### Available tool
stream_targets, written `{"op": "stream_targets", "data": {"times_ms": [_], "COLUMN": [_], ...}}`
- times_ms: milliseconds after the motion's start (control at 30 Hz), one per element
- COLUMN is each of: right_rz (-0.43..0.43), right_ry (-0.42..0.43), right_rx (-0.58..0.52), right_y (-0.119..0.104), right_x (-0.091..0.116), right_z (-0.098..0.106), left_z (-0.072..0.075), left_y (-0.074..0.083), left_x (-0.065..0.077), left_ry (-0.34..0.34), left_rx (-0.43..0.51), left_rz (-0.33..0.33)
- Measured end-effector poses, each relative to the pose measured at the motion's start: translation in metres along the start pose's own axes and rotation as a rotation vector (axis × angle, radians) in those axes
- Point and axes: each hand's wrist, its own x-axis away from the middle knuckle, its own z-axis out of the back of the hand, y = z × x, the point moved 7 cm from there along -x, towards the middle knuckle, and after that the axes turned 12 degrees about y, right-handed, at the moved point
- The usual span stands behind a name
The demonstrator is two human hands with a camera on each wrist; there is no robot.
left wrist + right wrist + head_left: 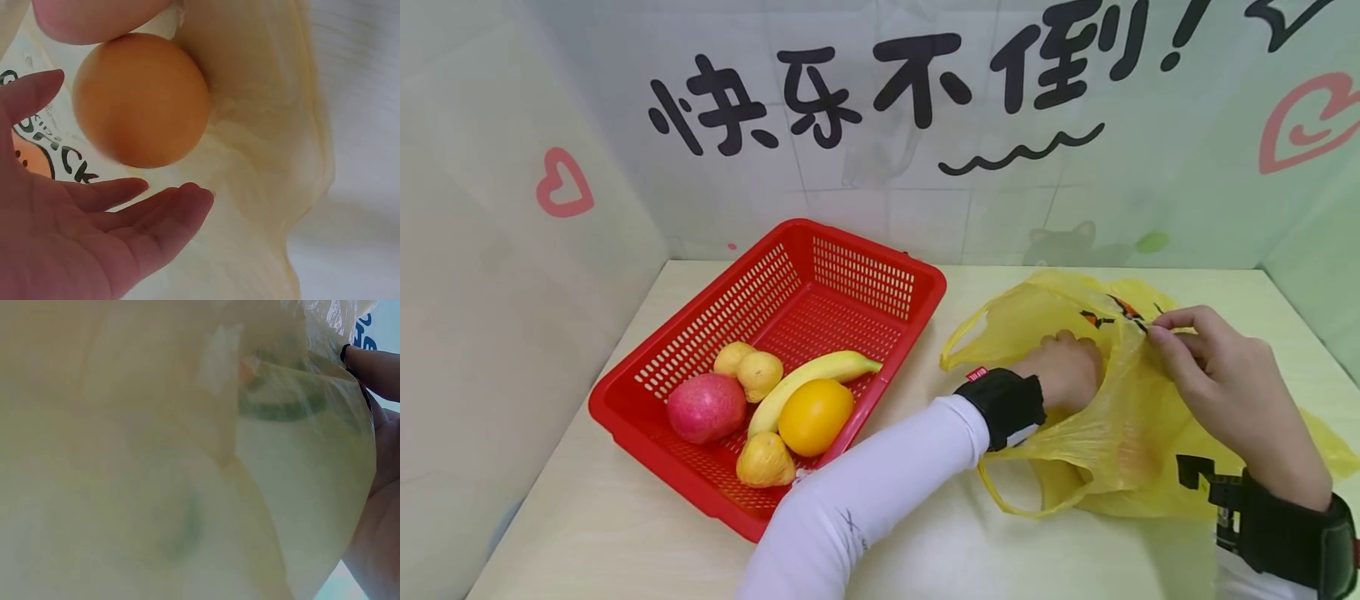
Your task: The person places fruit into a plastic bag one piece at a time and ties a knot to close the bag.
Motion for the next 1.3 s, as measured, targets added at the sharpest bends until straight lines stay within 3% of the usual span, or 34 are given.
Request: {"op": "stream_targets", "data": {"times_ms": [133, 500, 733, 900, 1033, 1167, 1300], "right_rz": [-0.006, -0.017, -0.029, -0.018, -0.017, -0.024, -0.029], "right_ry": [-0.002, 0.005, -0.005, 0.001, 0.000, -0.008, -0.010], "right_rx": [0.001, 0.011, 0.016, 0.012, 0.009, 0.000, -0.001], "right_y": [0.002, 0.005, 0.009, 0.007, 0.006, 0.006, 0.006], "right_x": [-0.001, 0.002, 0.003, 0.002, 0.001, 0.000, 0.000], "right_z": [0.001, 0.005, 0.005, 0.005, 0.005, 0.005, 0.004], "left_z": [0.012, 0.048, 0.075, 0.100, 0.117, 0.125, 0.126], "left_y": [-0.005, -0.024, -0.045, -0.071, -0.099, -0.127, -0.151], "left_x": [0.007, 0.036, 0.055, 0.074, 0.090, 0.105, 0.123], "left_ry": [0.006, -0.014, 0.012, 0.051, 0.084, 0.112, 0.126], "left_rx": [0.044, 0.258, 0.292, 0.301, 0.319, 0.311, 0.301], "left_rz": [0.033, -0.085, -0.152, -0.142, -0.088, -0.025, -0.010]}}
